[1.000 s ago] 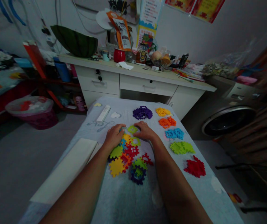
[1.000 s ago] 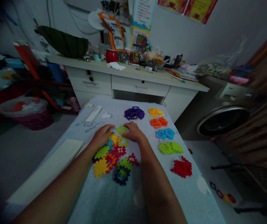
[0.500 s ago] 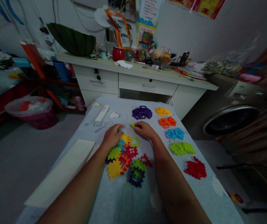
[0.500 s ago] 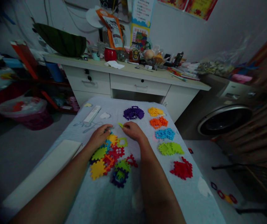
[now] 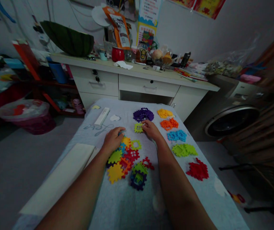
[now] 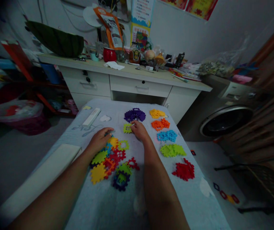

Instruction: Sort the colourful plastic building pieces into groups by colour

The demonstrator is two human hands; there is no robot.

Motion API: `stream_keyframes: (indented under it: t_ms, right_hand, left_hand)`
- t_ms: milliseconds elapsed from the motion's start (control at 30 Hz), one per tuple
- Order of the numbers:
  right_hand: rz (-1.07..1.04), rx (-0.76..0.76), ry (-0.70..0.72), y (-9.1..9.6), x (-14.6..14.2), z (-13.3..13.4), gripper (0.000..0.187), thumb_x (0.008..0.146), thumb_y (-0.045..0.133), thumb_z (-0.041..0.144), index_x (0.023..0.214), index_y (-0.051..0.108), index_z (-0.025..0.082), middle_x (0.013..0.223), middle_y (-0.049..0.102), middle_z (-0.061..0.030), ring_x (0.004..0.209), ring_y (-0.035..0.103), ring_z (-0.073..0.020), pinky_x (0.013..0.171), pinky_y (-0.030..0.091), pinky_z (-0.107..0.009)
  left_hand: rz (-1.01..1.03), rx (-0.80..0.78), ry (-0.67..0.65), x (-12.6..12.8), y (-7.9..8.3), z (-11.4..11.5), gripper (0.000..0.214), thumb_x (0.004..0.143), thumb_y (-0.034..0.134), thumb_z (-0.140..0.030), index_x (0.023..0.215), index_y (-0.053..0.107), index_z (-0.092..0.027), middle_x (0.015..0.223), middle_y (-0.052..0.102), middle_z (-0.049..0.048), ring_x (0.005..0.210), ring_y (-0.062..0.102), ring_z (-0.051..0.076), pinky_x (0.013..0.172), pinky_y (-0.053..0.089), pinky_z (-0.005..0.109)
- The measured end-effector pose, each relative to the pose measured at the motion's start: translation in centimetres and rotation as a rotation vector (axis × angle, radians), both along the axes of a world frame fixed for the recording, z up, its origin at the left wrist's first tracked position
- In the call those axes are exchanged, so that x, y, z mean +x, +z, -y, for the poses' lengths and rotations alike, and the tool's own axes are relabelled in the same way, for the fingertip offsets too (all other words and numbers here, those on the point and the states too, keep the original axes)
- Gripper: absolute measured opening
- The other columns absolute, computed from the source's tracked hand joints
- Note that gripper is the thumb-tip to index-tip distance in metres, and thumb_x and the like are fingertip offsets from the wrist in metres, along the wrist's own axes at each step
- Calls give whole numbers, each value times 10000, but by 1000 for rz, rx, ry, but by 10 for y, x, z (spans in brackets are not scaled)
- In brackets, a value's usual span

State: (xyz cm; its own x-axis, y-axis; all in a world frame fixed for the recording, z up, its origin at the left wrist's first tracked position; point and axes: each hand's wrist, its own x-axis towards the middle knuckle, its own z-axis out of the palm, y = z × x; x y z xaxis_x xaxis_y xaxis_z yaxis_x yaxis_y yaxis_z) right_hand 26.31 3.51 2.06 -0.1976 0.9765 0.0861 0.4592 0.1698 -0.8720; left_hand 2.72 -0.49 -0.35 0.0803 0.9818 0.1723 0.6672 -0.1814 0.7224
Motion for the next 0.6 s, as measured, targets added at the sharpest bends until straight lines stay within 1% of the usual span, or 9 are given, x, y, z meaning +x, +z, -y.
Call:
stream_keyframes:
  t_ms: [67,200,300,367,467,533,600]
  right_hand:
    - [-9,-24,-26,5,2,1,215,795,508,226,1000,559,187,572,481,80,513,455,-108,514,319,-216]
    - [25,32,-20,18,11,4,219,770,526,211,981,579,181,590,503,71,547,482,-107,531,339,-213]
    - [81,66,-7,27,27,13,224,747,531,191,959,601,184,613,504,66,552,460,-101,533,332,-213]
    - [130,81,-14,35,44,22,217,734,533,180,933,621,181,651,528,48,579,470,-100,546,339,-215]
    - [183,81,-68,48,81,44,199,725,551,189,898,646,172,722,575,18,624,493,-105,572,364,-219]
    - [203,72,-113,55,108,62,203,728,571,219,907,656,174,721,573,18,624,489,-106,569,366,-218]
    - [204,47,-171,59,135,80,224,732,581,249,930,654,175,677,540,31,598,475,-105,555,362,-219]
  left_hand:
    - [4,-1,-4,0,0,0,363,807,498,-264,1133,654,-232,1180,687,55,1084,619,230,968,465,376]
    - [17,6,-17,-1,-2,-2,350,800,509,-277,1112,663,-239,1167,694,49,1073,623,227,967,467,370]
    - [18,18,-22,-2,-6,-5,342,805,507,-304,1100,666,-238,1154,696,50,1077,620,226,966,467,363]
    - [10,23,-26,-3,-9,-6,342,806,505,-326,1092,667,-236,1142,696,50,1072,619,227,960,470,360]
    - [-5,22,-35,-3,-11,-8,349,802,509,-352,1091,666,-237,1128,696,47,1052,622,224,941,477,348]
    - [-4,25,-37,-3,-12,-8,355,802,508,-366,1094,665,-240,1122,698,42,1044,622,219,930,481,334]
    - [2,32,-40,-3,-13,-7,366,799,504,-379,1093,667,-235,1123,698,42,1042,622,217,923,482,323]
